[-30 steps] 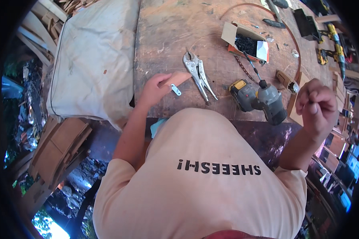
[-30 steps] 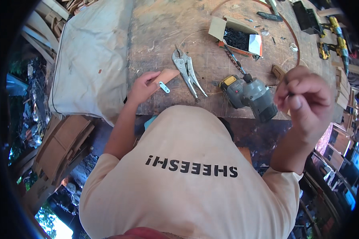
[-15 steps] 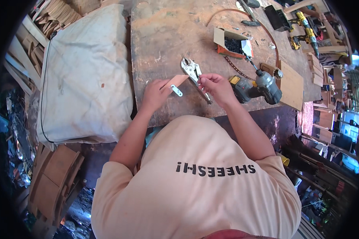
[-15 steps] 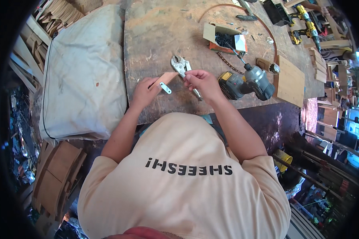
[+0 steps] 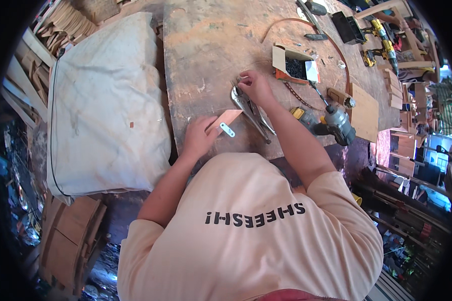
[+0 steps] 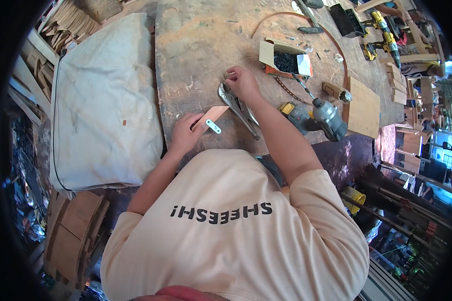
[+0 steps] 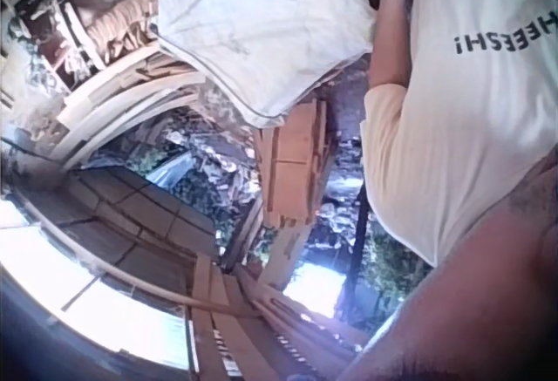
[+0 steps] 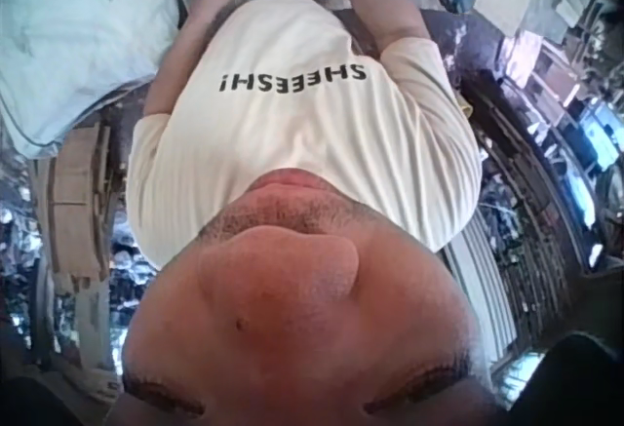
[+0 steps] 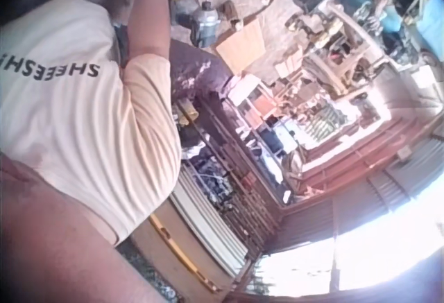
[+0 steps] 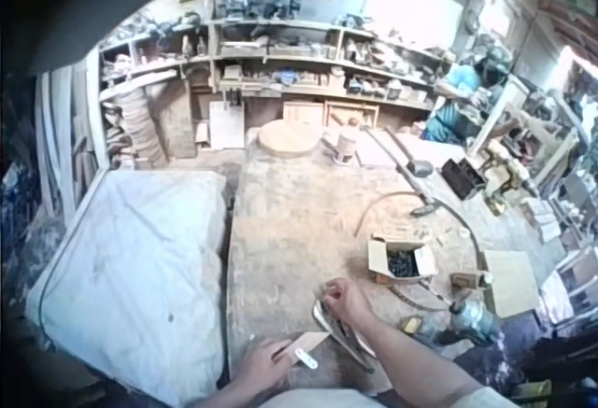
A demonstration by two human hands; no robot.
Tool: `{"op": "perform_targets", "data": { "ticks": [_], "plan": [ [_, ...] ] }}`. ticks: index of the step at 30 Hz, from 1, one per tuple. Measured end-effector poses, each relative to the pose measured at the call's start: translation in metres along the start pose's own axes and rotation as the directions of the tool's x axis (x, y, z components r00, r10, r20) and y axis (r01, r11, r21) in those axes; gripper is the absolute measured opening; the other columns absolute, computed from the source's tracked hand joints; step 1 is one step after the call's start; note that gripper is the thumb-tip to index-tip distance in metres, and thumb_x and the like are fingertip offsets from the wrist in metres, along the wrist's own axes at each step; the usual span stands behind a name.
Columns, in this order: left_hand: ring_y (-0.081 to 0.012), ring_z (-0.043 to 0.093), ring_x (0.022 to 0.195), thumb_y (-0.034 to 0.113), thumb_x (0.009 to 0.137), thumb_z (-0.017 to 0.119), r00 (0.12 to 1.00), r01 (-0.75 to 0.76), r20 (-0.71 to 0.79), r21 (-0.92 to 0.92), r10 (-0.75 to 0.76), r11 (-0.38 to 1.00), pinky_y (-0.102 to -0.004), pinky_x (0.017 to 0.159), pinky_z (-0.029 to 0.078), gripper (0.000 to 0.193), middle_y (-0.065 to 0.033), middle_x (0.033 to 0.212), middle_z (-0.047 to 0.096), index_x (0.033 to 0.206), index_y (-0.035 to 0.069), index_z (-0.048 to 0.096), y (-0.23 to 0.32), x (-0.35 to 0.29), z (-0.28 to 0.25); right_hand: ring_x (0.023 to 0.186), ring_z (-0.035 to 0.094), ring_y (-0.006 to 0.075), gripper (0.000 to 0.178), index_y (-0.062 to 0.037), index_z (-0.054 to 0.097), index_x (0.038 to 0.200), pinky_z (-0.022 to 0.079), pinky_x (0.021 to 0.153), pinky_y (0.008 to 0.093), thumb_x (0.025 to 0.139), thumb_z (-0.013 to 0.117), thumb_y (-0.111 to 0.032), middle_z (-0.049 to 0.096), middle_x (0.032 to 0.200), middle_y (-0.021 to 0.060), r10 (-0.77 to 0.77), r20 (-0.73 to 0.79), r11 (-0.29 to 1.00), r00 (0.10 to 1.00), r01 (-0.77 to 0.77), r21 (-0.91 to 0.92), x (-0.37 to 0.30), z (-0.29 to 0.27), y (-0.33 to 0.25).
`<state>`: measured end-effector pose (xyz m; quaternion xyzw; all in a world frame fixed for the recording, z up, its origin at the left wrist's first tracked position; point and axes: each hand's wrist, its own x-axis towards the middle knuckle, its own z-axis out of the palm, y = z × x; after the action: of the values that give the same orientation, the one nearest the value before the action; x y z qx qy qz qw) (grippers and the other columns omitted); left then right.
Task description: The person holds a metal bracket against a wooden block using locking pliers, retrieves a screw from a box, and fastens the bracket to the wooden block using a power driver.
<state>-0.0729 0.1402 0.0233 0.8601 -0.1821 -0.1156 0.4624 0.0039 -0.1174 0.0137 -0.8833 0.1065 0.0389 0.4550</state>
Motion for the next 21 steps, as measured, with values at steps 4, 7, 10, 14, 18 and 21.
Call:
{"op": "perform_targets", "data": {
  "ticks": [4, 7, 10, 14, 18, 21],
  "plan": [
    [-0.0348, 0.061, 0.098, 0.023, 0.081, 0.067, 0.992, 0.099, 0.089, -0.07, -0.093, 0.993, -0.0418, 0.086, 0.048, 0.036, -0.0154, 0.106, 0.064, 0.112, 0.004, 0.066, -0.003, 0.001, -0.004, 0.083, 0.065, 0.0101, 0.033, 0.0023, 0.059, 0.114, 0.052, 0.071, 0.0245, 0.084, 0.069, -0.005, 0.07, 0.089, 0.0079, 0.065, 0.001, 0.981, 0.998, -0.064, 0.182, -0.01, -0.015, -0.013],
    [-0.0285, 0.063, 0.096, 0.015, 0.082, 0.067, 0.994, 0.101, 0.063, -0.179, -0.091, 0.979, -0.0367, 0.083, 0.049, 0.034, -0.0142, 0.106, 0.064, 0.113, 0.003, 0.065, -0.012, -0.002, -0.001, 0.082, 0.064, 0.0101, 0.031, 0.0035, 0.058, 0.114, 0.052, 0.071, 0.0237, 0.085, 0.068, -0.001, 0.069, 0.089, 0.0072, 0.08, -0.022, 0.92, 0.997, -0.066, 0.385, -0.031, -0.03, -0.024],
    [-0.0186, 0.061, 0.094, 0.008, 0.085, 0.064, 0.978, 0.208, 0.088, -0.301, -0.19, 0.931, -0.0306, 0.08, 0.049, 0.034, -0.0105, 0.106, 0.063, 0.118, 0.002, 0.062, -0.006, 0.009, -0.005, 0.081, 0.063, 0.0095, 0.031, 0.0037, 0.057, 0.114, 0.052, 0.071, 0.0232, 0.085, 0.068, 0.003, 0.068, 0.091, 0.0062, 0.125, -0.041, 0.838, 0.991, -0.084, 0.538, -0.067, -0.048, -0.038],
    [-0.0168, 0.059, 0.105, 0.01, 0.092, 0.058, 0.956, 0.271, 0.028, -0.455, -0.291, 0.848, -0.0296, 0.094, 0.045, 0.032, -0.0108, 0.116, 0.061, 0.122, -0.001, 0.057, 0.011, 0.038, -0.013, 0.087, 0.063, 0.0102, 0.031, 0.0023, 0.057, 0.115, 0.052, 0.077, 0.0244, 0.085, 0.067, 0.003, 0.067, 0.096, 0.007, 0.117, -0.014, 0.784, 0.993, -0.084, 0.615, -0.116, -0.075, -0.07],
    [-0.0157, 0.06, 0.103, 0.012, 0.093, 0.059, 1.0, 0.011, -0.021, -0.405, -0.022, 0.914, -0.0283, 0.09, 0.046, 0.026, -0.0087, 0.109, 0.063, 0.116, -0.002, 0.06, 0.068, 0.094, -0.01, 0.091, 0.064, 0.0122, 0.032, 0.0013, 0.057, 0.115, 0.052, 0.081, 0.0261, 0.085, 0.067, 0.004, 0.066, 0.1, 0.008, 0.01, -0.073, 0.771, 0.997, 0.039, 0.635, -0.145, -0.1, -0.091],
    [-0.0132, 0.061, 0.09, 0.011, 0.091, 0.062, 0.991, -0.085, 0.07, -0.311, 0.112, 0.946, -0.0261, 0.08, 0.048, 0.018, -0.0059, 0.098, 0.066, 0.105, 0.0, 0.066, 0.133, 0.145, 0.009, 0.09, 0.065, 0.0131, 0.032, 0.0008, 0.058, 0.115, 0.052, 0.08, 0.0269, 0.084, 0.068, 0.004, 0.066, 0.099, 0.0081, -0.048, -0.079, 0.736, 0.996, 0.089, 0.671, -0.168, -0.118, -0.097]
  ]
}}
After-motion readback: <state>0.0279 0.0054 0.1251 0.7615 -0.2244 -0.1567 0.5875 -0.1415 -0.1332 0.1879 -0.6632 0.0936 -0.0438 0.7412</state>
